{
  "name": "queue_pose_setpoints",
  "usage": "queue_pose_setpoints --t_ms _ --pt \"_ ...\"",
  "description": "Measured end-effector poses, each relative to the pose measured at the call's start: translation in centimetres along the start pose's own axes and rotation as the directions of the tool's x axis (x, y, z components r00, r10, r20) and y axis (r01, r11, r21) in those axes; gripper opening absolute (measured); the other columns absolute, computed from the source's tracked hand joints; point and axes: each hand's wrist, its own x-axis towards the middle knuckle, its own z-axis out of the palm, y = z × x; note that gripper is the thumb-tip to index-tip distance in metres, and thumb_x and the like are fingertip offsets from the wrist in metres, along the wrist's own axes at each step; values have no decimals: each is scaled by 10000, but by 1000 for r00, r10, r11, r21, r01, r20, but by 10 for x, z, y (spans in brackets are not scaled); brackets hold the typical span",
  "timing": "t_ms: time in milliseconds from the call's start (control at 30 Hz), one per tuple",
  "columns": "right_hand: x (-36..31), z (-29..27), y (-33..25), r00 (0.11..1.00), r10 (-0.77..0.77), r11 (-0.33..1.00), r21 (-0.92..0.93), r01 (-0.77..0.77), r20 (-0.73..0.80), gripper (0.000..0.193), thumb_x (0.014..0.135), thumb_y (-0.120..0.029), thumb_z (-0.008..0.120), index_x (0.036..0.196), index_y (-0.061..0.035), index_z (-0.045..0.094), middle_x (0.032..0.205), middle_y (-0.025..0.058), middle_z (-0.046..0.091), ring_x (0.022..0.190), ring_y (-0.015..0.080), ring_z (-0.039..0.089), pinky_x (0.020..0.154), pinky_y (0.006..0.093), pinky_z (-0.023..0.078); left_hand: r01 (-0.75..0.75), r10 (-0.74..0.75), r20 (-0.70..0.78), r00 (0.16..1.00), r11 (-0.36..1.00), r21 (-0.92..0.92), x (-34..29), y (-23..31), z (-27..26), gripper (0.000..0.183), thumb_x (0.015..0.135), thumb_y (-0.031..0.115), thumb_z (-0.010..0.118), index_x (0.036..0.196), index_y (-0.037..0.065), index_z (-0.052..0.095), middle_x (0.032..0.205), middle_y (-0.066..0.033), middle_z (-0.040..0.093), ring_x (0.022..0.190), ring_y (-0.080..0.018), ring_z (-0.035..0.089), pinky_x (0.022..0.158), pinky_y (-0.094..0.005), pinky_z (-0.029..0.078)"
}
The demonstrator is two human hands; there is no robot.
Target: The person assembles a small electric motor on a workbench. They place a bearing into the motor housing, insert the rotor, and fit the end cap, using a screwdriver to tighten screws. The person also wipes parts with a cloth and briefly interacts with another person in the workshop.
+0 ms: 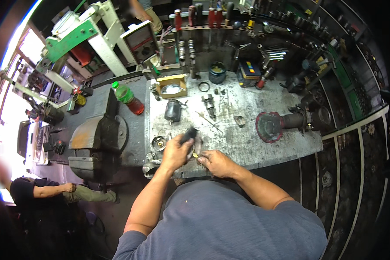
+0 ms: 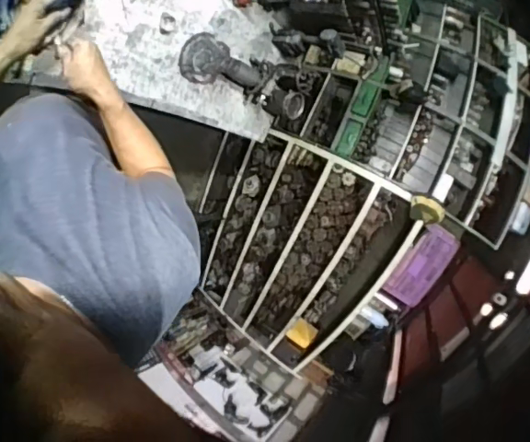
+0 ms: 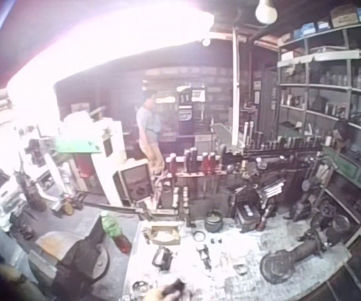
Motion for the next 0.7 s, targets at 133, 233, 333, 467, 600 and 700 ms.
queue_pose_setpoints --t_ms 133,233,333,467,600,700 --pt "18 -63 65 956 253 967 81 -243 -146 404 1166 -324 567 1386 -32 739 1171 200 812 1005 281 777 976 461 617 -99 -26 -208 978 819 -565 5 4 -40 179 1148 195 610 1218 35 650 859 -59 728 645 -149 698 515 -314 579" --pt "53 -119 114 774 214 956 -34 -291 -596 302 1020 -234 761 1078 60 803 1014 286 799 921 406 788 856 478 593 -79 -103 -251 962 779 -622 -18 6 -53 241 1142 310 644 1183 77 688 955 -3 716 769 -93 650 667 -264 542" --pt "71 -151 134 703 238 897 -126 -423 -670 433 925 -330 876 1048 78 798 923 301 792 862 397 802 814 485 604 196 -195 -357 913 980 -36 -34 3 -29 719 1118 525 619 1527 -64 565 1452 -191 664 1361 -280 602 1186 -399 448" --pt "61 -104 109 823 130 990 34 -134 -553 804 1023 -584 723 1435 103 654 1156 331 788 1067 413 786 934 478 613 -27 12 -45 999 940 -341 -35 8 17 644 1163 368 555 1675 14 389 1620 -274 509 1533 -370 464 1287 -449 345" --pt "57 8 66 957 154 -204 956 -212 245 496 1094 -550 621 1387 -152 666 1277 165 727 1168 322 731 1066 484 621 -257 233 238 943 963 75 -26 28 23 940 1044 431 719 1719 -16 243 1713 -334 370 1614 -469 343 1342 -464 286" --pt "65 27 51 968 216 -73 990 -117 130 311 1119 -371 561 1228 -113 697 1300 202 722 1151 330 736 1010 485 640 -330 275 288 917 930 164 -15 25 -27 928 890 402 891 1618 6 474 1591 -287 556 1471 -430 560 1252 -470 444"
